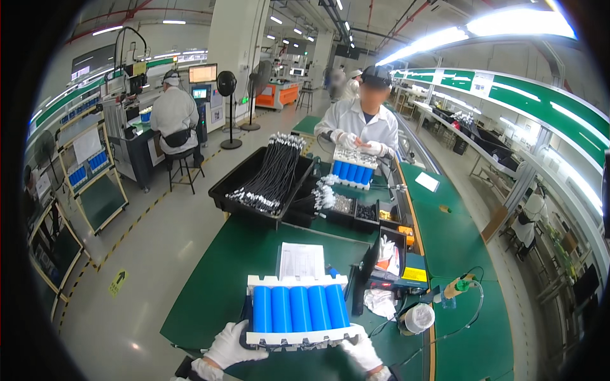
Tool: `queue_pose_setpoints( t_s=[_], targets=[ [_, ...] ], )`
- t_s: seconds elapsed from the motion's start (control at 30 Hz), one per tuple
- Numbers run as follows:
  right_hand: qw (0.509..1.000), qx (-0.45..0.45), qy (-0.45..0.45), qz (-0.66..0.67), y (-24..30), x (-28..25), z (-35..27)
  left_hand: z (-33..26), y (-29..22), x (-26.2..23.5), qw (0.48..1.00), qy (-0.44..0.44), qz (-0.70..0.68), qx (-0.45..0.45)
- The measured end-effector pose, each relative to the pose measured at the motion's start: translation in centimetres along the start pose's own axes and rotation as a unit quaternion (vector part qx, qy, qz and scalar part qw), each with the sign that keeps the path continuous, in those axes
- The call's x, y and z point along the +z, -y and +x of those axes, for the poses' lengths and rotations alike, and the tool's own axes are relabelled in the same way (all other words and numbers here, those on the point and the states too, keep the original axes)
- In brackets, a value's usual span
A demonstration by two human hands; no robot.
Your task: Assembling and inspecting battery packs at an industrial workstation.
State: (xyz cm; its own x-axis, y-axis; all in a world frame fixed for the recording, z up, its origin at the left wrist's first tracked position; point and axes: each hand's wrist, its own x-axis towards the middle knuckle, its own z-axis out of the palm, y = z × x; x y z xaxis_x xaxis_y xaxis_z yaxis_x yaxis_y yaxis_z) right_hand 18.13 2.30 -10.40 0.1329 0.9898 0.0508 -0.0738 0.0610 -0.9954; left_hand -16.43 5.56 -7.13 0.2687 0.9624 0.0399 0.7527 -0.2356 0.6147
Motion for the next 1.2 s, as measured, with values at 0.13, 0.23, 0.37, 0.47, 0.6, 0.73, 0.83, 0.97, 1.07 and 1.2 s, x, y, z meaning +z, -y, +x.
queue_pose_setpoints(
  t_s=[0.13, 0.23, 0.37, 0.47, 0.6, 0.73, 0.83, 0.97, 1.07, 1.2],
  targets=[
    [0.986, -0.081, -0.030, -0.140, -4.5, 0.4, 1.0, 0.5, 0.0, 2.8, 0.988, -0.055, -0.135, -0.055],
    [0.990, -0.091, -0.014, -0.110, -4.5, 0.5, 2.0, 0.7, 0.0, 2.9, 0.973, -0.062, -0.204, -0.090],
    [0.989, -0.068, -0.032, -0.124, -3.3, 1.2, 1.1, 0.9, -0.1, 3.7, 0.973, -0.102, -0.183, -0.092],
    [0.975, -0.082, -0.064, -0.196, -2.1, 1.2, -3.3, -1.7, -0.1, 3.2, 0.988, -0.083, -0.102, -0.079],
    [0.964, -0.163, -0.028, -0.206, -0.6, 0.4, -11.2, -9.4, -1.6, 1.8, 0.994, -0.086, -0.051, -0.048],
    [0.987, 0.005, 0.003, -0.160, 5.3, -0.1, -14.6, -11.8, -4.2, -0.4, 0.982, 0.036, -0.159, -0.093],
    [0.987, 0.056, 0.002, -0.151, 7.2, -0.3, -12.3, -8.9, -7.0, -2.4, 0.987, 0.003, -0.156, -0.037],
    [0.980, -0.049, -0.044, -0.188, 7.5, 1.3, -7.0, -4.4, -6.7, -4.0, 0.981, 0.095, -0.111, -0.130],
    [0.964, -0.055, -0.061, -0.255, 6.6, 1.0, -3.2, -0.7, -6.6, -3.8, 0.964, 0.078, -0.217, -0.128],
    [0.973, 0.036, -0.032, -0.226, 4.1, 0.4, 1.8, 3.5, -4.3, -2.7, 0.930, 0.097, -0.325, -0.144]
  ],
)
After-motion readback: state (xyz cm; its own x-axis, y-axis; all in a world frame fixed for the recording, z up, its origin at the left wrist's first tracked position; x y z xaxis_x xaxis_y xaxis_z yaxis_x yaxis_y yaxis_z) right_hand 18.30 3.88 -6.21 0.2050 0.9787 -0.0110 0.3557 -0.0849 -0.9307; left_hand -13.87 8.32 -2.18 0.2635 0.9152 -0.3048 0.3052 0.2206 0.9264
